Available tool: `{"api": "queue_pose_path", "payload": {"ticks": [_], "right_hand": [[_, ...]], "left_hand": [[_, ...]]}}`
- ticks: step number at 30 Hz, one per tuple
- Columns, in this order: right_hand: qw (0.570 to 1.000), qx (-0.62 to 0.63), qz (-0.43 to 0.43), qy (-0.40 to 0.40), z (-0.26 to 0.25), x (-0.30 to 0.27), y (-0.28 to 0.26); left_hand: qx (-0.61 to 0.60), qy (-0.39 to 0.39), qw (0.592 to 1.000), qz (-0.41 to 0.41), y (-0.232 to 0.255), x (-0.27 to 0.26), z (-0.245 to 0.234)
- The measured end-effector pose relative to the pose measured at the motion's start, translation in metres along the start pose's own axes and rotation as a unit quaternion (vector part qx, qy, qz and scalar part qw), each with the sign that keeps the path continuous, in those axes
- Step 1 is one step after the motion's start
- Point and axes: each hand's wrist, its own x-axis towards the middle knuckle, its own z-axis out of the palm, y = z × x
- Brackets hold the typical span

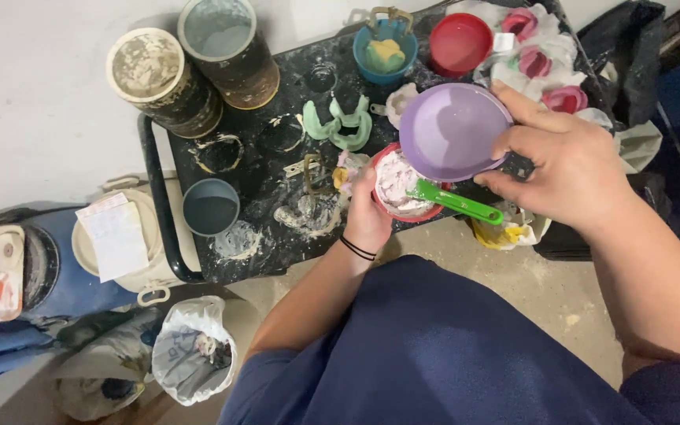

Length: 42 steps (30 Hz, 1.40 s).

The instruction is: The person pours a white powder from a bag into a red bowl, adds water from a purple bowl, and mixes the contents with a green spatula. They then apply the resulting pink paste onto a mold-like object and scrape the remaining paste from the bowl.

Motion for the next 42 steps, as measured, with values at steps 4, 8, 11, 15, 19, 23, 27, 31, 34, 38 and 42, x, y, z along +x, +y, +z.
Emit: {"api": "queue_pose_path", "payload": {"ticks": [4,8,11,15,19,23,27,31,34,38,42], "right_hand": [[0.999,-0.038,-0.003,0.007,-0.002,-0.010,0.001],[0.999,-0.037,-0.022,0.019,-0.006,-0.013,-0.004],[0.997,-0.057,-0.044,0.031,-0.008,-0.013,-0.008],[0.996,-0.061,-0.048,0.032,-0.011,-0.012,-0.010],[0.994,-0.080,-0.068,0.040,-0.013,-0.010,-0.013],[0.994,-0.074,-0.073,0.044,-0.014,-0.008,-0.016],[0.994,-0.049,-0.079,0.048,-0.014,-0.004,-0.016],[0.999,0.047,-0.007,0.016,-0.014,0.001,-0.016],[0.979,0.185,0.081,-0.015,-0.014,0.015,-0.017],[0.922,0.329,0.206,-0.013,0.011,0.038,-0.004],[0.911,0.329,0.243,-0.053,0.069,0.079,0.000]], "left_hand": [[0.001,-0.003,1.000,0.005,-0.006,0.001,0.003],[0.000,0.000,1.000,-0.001,-0.011,0.004,0.002],[0.002,0.005,1.000,-0.008,-0.011,0.003,0.003],[0.005,-0.016,1.000,0.001,-0.007,0.005,0.009],[-0.003,-0.014,1.000,0.004,-0.006,0.005,0.009],[-0.012,-0.020,1.000,0.017,-0.003,0.005,0.010],[-0.009,0.021,1.000,-0.004,-0.009,0.004,-0.003],[-0.004,-0.004,1.000,0.019,0.000,0.001,0.003],[-0.006,0.016,1.000,0.010,-0.002,-0.001,-0.006],[-0.014,0.044,0.999,0.017,0.002,-0.006,-0.015],[-0.013,0.129,0.992,0.009,0.016,-0.017,-0.034]]}}
